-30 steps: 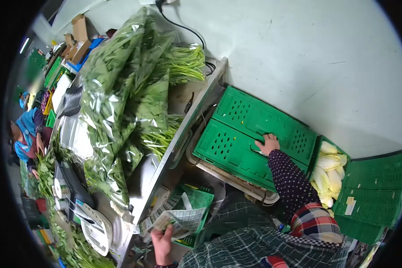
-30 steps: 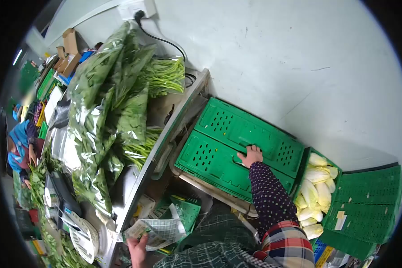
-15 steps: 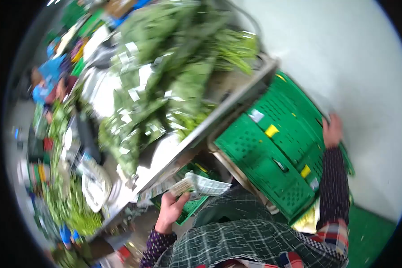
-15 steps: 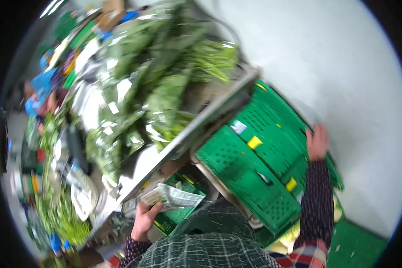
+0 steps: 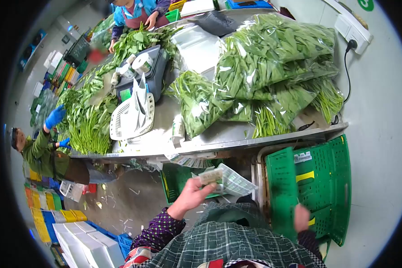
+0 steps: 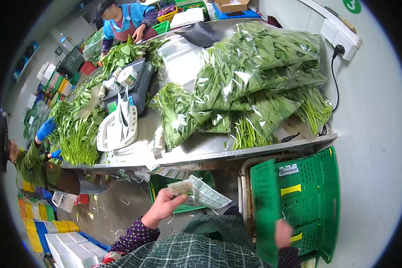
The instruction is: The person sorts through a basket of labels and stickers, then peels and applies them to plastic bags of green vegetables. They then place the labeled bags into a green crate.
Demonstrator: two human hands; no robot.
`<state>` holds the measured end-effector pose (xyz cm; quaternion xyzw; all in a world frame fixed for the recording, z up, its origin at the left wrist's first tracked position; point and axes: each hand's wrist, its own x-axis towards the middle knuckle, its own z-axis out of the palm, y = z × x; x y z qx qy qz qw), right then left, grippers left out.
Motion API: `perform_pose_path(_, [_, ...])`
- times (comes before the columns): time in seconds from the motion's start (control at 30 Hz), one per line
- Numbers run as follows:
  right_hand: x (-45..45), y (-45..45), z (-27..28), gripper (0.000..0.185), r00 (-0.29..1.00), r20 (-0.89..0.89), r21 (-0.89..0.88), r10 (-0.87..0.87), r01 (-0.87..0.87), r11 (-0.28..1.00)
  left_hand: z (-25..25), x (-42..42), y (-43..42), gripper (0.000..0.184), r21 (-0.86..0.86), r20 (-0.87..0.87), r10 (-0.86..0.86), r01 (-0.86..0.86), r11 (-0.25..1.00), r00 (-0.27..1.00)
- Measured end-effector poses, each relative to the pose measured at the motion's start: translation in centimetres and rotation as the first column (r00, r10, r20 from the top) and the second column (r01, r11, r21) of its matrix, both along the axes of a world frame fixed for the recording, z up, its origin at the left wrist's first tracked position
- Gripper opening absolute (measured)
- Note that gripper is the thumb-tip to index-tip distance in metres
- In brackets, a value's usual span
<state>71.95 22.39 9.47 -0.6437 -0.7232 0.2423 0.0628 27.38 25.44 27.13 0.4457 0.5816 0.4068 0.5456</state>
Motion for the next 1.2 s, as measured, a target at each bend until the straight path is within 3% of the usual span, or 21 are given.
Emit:
perform_pose_path(0.03, [-2.2,-2.6,0.3,0.027,0.886,0.270,0.081,0.378,-0.412,0.908,0.3,-0.5,-0.4,0.027,-0.038,0.096,0.076,-0.073,0.997,0.992])
perform_pose_path(0.07, [-3.3,-3.4,1.2,0.027,0.881,0.280,0.079,0.381,-0.417,0.905,0.5,-0.7,-0.6,0.026,-0.016,0.122,0.119,-0.118,0.993,0.985])
perform_pose_path(0.1, [-3.9,-3.8,2.2,0.025,0.978,0.100,0.069,0.183,-0.191,0.979,0.9,-0.9,-0.7,0.025,0.012,0.149,0.163,-0.167,0.986,0.975])
perform_pose_path(0.17, [-5.1,-2.2,3.0,0.023,0.938,-0.269,-0.064,-0.218,0.208,0.976,1.8,-1.3,-0.8,0.026,0.020,0.112,0.190,-0.193,0.981,0.975])
perform_pose_path(0.2, [-2.0,-3.2,0.2,0.026,0.628,-0.488,-0.340,-0.607,0.504,0.794,1.9,-1.2,-0.8,0.027,0.011,0.101,0.128,-0.130,0.991,0.987])
perform_pose_path(0.23, [0.7,-2.7,-3.6,0.033,0.161,-0.490,-0.665,-0.857,0.566,0.487,2.1,-1.3,-0.8,0.028,0.009,0.079,0.079,-0.080,0.997,0.994])
perform_pose_path(0.27, [1.9,-1.4,-4.3,0.033,0.076,-0.451,-0.729,-0.889,0.542,0.417,2.1,-1.2,-0.8,0.030,0.081,0.037,0.058,-0.061,0.995,0.998])
perform_pose_path(0.37, [1.5,0.7,-3.2,0.033,0.369,-0.415,-0.637,-0.831,0.535,0.556,0.6,-0.5,-0.4,0.033,0.342,-0.104,-0.049,0.082,0.936,0.993])
perform_pose_path(0.43, [0.2,1.9,-2.1,0.033,0.477,-0.384,-0.608,-0.791,0.514,0.605,2.0,0.1,-0.8,0.034,0.311,-0.020,-0.090,0.092,0.946,0.996])
perform_pose_path(0.53, [-0.2,2.8,-1.6,0.033,0.540,-0.347,-0.597,-0.767,0.503,0.624,1.7,0.6,-1.3,0.035,0.214,0.063,-0.126,0.110,0.971,0.990])
perform_pose_path(0.67, [0.6,2.7,-1.7,0.034,0.574,-0.319,-0.591,-0.754,0.501,0.632,2.0,0.5,-1.8,0.036,0.255,0.020,-0.153,0.143,0.956,0.988])
perform_pose_path(0.73, [1.9,2.0,-1.8,0.034,0.575,-0.291,-0.598,-0.764,0.514,0.615,1.7,0.0,-2.3,0.035,0.380,-0.059,-0.097,0.112,0.918,0.994])
perform_pose_path(0.77, [2.9,1.2,-2.0,0.034,0.560,-0.273,-0.606,-0.782,0.531,0.592,0.5,-0.5,-2.6,0.033,0.331,-0.116,-0.057,0.093,0.939,0.992])
perform_pose_path(0.83, [6.1,-2.0,-1.7,0.034,0.524,-0.213,-0.613,-0.824,0.585,0.531,0.5,-0.9,-3.4,0.033,0.219,0.013,-0.009,0.006,0.976,1.000])
perform_pose_path(0.9, [8.1,-4.8,-2.4,0.035,0.486,-0.195,-0.634,-0.852,0.601,0.487,0.4,-1.5,-4.2,0.033,0.191,-0.026,0.060,-0.054,0.980,0.998])
perform_pose_path(0.97, [10.7,-6.9,-3.3,0.035,0.433,-0.189,-0.647,-0.881,0.620,0.444,0.2,-1.7,-4.4,0.032,0.033,0.100,0.095,-0.098,0.995,0.991])
perform_pose_path(1.0, [11.6,-7.6,-4.3,0.036,0.401,-0.198,-0.660,-0.894,0.620,0.424,0.3,-1.5,-4.6,0.031,0.049,0.082,0.085,-0.090,0.995,0.993])
perform_pose_path(1.13, [11.8,-4.2,-10.0,0.036,0.252,-0.306,-0.669,-0.918,0.629,0.396,1.3,-0.5,-3.5,0.031,0.079,0.089,0.084,-0.091,0.993,0.992])
perform_pose_path(1.2, [8.7,0.0,-12.2,0.040,0.149,-0.254,-0.622,-0.956,0.732,0.280,2.1,-0.3,-3.2,0.031,0.052,0.089,0.081,-0.086,0.995,0.993])
